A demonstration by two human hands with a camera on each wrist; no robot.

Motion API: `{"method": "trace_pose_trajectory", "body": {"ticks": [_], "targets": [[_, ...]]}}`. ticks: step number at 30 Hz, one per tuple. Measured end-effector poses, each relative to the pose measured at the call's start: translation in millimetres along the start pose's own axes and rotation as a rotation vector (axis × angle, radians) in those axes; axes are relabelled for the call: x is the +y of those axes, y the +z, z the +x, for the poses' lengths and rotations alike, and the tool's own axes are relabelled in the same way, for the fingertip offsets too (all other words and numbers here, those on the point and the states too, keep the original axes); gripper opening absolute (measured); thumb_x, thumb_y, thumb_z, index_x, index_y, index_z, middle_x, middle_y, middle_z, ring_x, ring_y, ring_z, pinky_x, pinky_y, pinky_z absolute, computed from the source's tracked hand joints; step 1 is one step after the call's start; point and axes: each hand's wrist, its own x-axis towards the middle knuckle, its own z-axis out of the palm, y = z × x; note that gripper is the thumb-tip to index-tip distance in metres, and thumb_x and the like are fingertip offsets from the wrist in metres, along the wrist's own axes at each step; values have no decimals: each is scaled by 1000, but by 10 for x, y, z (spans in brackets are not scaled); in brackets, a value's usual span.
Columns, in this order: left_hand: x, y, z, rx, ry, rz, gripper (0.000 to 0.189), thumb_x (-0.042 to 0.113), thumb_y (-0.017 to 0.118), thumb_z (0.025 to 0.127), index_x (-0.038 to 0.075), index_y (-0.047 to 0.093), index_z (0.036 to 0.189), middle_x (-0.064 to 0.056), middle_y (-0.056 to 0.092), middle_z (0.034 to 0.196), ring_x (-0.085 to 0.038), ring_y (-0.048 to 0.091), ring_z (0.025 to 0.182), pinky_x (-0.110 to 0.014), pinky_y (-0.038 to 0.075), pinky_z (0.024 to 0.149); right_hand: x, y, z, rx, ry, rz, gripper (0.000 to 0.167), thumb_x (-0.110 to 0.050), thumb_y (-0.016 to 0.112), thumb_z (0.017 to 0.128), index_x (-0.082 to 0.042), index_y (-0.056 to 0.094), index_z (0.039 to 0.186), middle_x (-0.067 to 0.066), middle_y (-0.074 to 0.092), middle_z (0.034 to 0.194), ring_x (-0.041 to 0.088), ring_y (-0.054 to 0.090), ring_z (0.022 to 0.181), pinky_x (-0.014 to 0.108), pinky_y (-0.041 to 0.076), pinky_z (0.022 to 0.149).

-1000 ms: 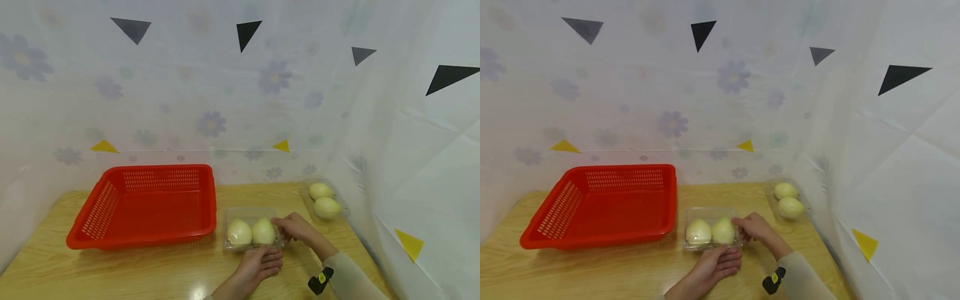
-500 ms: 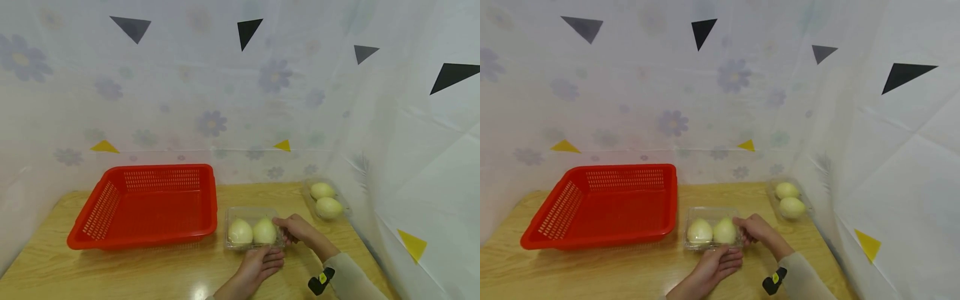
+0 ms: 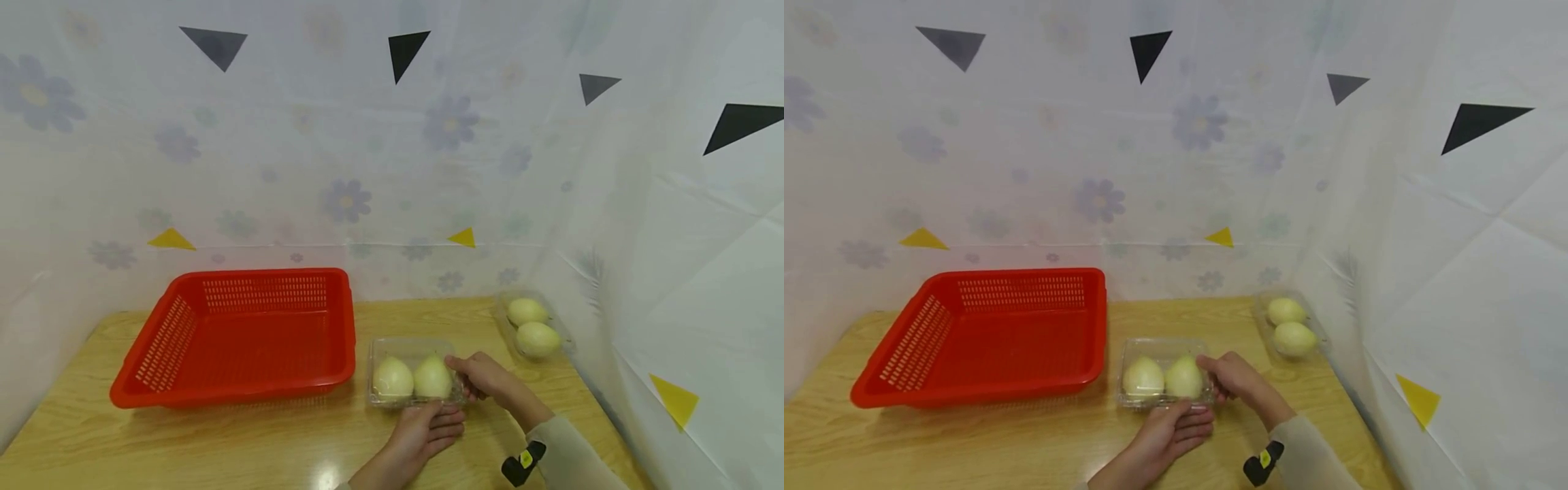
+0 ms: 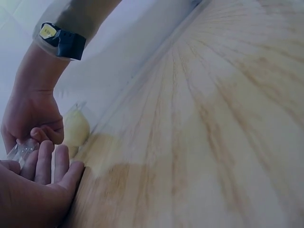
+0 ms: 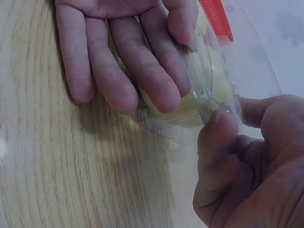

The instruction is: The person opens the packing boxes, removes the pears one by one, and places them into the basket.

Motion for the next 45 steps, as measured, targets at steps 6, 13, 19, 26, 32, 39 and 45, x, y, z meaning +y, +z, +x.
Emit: {"method": "trace_pose_trajectory", "body": {"ticks": [6,13,19,26,32,39,45], "targets": [[-14,21,-9,10,9,15,41,26,50,103,-8,64,120,-18,70,116,-28,68,108,-40,54,97,-104,80,-48,55,-22,70,59,-46,52,101,-12,51,53,-4,43,44,11,35,38,25,28,40],[16,6,31,2,15,-7,46,31,47,105,-8,58,129,-18,68,122,-30,66,113,-43,53,98,-226,98,12,75,-61,44,62,-51,49,101,-12,48,53,-5,37,44,11,30,39,26,26,41],[11,-20,15,-17,18,23,52,36,47,105,-8,57,131,-17,68,123,-31,66,114,-44,52,98,-79,110,75,80,-5,87,62,-56,49,99,-12,51,56,-4,39,47,10,32,40,26,25,42],[54,-65,-67,25,14,63,51,38,47,105,-6,62,127,-20,68,122,-32,68,110,-44,57,89,-18,97,88,66,-23,66,64,-61,48,98,-12,51,56,-6,37,45,9,27,39,23,24,39],[106,-136,-142,56,20,62,50,37,49,104,-6,63,125,-18,70,118,-30,69,106,-43,58,88,-26,83,69,40,-31,44,66,-62,46,98,-11,50,56,-6,35,44,9,24,39,23,22,38],[159,-216,-187,50,20,49,53,39,46,104,-7,61,126,-18,69,119,-30,68,108,-43,57,90,-20,73,83,29,-29,41,66,-61,45,99,-8,50,59,-6,34,45,9,23,39,23,21,38],[207,-296,-265,71,28,34,54,36,42,105,-10,58,127,-20,69,119,-33,67,110,-46,56,92,-17,61,76,19,-34,38,64,-58,43,101,-11,50,58,-7,34,45,8,23,39,22,21,38]]}}
